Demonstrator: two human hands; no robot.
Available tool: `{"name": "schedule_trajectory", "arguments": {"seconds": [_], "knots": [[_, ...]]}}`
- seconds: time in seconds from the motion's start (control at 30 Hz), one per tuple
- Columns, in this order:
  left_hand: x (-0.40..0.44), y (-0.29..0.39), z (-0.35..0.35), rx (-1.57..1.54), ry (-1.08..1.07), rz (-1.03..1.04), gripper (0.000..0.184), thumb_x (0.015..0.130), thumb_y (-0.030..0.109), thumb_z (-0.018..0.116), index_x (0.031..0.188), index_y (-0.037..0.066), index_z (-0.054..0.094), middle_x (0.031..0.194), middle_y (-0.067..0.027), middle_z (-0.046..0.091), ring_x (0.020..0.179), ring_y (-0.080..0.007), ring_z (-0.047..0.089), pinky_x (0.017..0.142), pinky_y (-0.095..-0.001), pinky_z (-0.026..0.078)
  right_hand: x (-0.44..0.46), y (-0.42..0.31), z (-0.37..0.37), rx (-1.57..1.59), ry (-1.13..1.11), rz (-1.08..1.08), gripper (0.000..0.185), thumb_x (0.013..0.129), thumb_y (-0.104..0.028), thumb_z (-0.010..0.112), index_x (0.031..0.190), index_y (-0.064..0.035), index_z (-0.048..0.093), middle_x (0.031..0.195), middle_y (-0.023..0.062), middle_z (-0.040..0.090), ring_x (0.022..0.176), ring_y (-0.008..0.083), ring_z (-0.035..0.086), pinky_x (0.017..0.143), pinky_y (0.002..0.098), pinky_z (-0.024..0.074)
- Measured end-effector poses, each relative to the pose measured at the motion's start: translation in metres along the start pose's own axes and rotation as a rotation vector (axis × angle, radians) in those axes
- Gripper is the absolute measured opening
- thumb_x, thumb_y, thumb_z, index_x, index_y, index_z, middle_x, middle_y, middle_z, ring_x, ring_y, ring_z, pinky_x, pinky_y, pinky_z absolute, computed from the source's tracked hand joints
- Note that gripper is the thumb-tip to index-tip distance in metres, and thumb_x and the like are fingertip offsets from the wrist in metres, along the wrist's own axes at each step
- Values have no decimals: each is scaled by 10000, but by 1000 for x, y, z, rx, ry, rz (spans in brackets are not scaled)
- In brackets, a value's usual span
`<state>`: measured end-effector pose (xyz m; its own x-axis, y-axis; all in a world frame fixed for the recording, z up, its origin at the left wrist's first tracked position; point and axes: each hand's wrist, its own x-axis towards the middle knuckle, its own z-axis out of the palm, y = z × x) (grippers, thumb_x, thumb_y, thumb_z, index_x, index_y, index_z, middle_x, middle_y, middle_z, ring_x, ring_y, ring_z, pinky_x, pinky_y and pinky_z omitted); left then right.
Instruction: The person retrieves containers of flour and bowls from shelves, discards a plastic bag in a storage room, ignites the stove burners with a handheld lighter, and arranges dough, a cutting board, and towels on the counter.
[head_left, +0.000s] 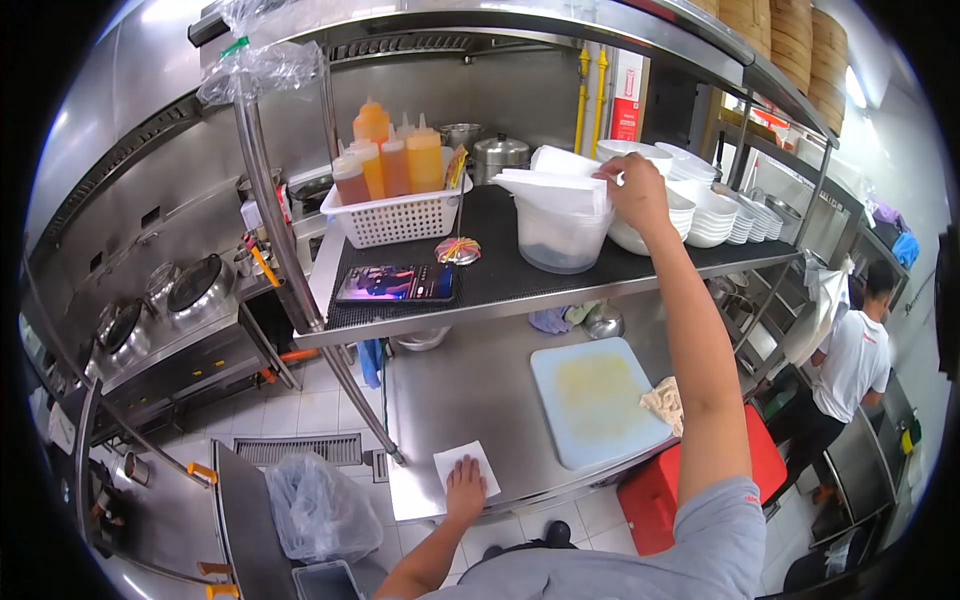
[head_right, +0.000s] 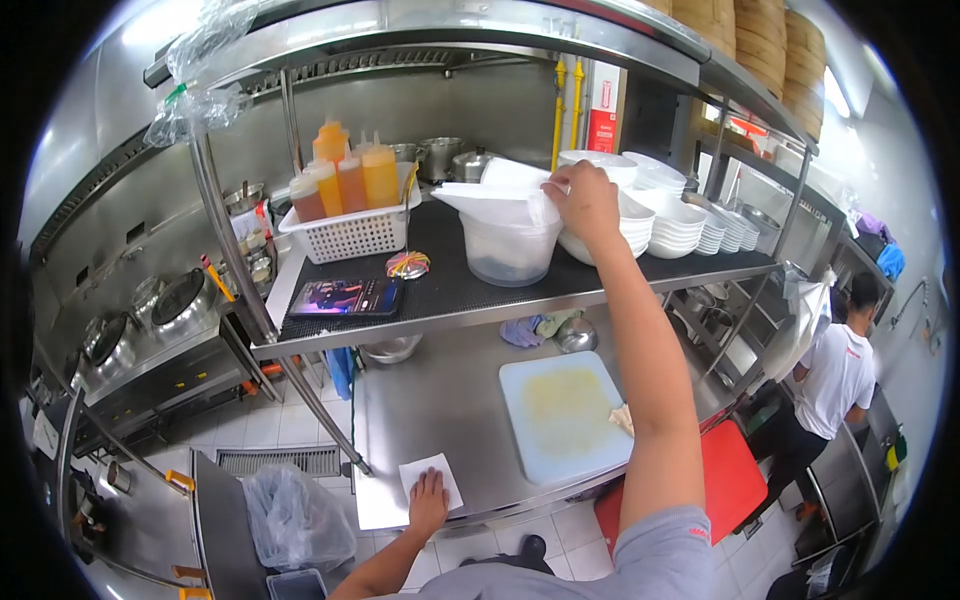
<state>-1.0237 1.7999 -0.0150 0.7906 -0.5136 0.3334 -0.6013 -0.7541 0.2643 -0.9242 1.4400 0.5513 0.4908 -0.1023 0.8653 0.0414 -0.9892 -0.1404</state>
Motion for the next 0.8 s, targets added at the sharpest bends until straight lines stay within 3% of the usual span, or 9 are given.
{"name": "schedule_trajectory", "arguments": {"seconds": [0.3,0.4,0.47,0.6,0.67,0.77,0.8], "knots": [[-3,4,-12,-99,-10,-24,599,977,388,468,1439,10,415,1521,-213,351,1383,-398,358,1129,-528,282,-2,-1,2,-11,99,-28,144,808,-177,732,897,-64,724,886,90,672,897,316,616,754,476,465],[-5,3,-11,-70,-12,-39,624,964,388,492,1461,24,396,1552,-218,310,1413,-401,316,1164,-540,219,0,-1,1,-27,115,-12,144,818,-186,720,896,-65,725,899,102,673,915,321,617,765,471,468],[-5,2,-7,-56,-21,-47,633,965,401,484,1469,30,391,1560,-221,299,1425,-408,301,1171,-553,196,3,-5,-4,-38,-50,53,164,830,-210,711,901,-64,728,926,128,670,945,330,622,792,485,472],[-5,-4,-2,-59,-47,-54,657,968,433,460,1491,45,374,1581,-227,265,1449,-423,264,1182,-589,142,6,-10,-6,-59,32,4,136,821,-176,723,882,-54,723,920,150,661,954,335,629,814,477,483],[-4,-3,-4,-54,-51,-53,660,970,438,456,1495,47,370,1585,-225,260,1449,-424,264,1180,-593,141,8,-11,-7,146,293,-88,113,807,-99,714,893,-32,684,895,158,650,919,354,636,803,453,497],[-7,-4,0,-31,-55,-46,666,974,452,447,1500,53,365,1590,-221,252,1450,-423,262,1178,-598,137,16,-16,-20,222,407,-134,118,810,-43,686,912,-17,632,862,157,660,825,363,645,732,405,510],[-7,-5,2,-13,-42,-35,668,975,459,443,1502,57,364,1592,-218,250,1451,-422,260,1177,-600,134,13,-21,-28,291,281,52,123,841,-59,671,932,-14,601,845,159,677,742,331,654,676,374,511]]}}
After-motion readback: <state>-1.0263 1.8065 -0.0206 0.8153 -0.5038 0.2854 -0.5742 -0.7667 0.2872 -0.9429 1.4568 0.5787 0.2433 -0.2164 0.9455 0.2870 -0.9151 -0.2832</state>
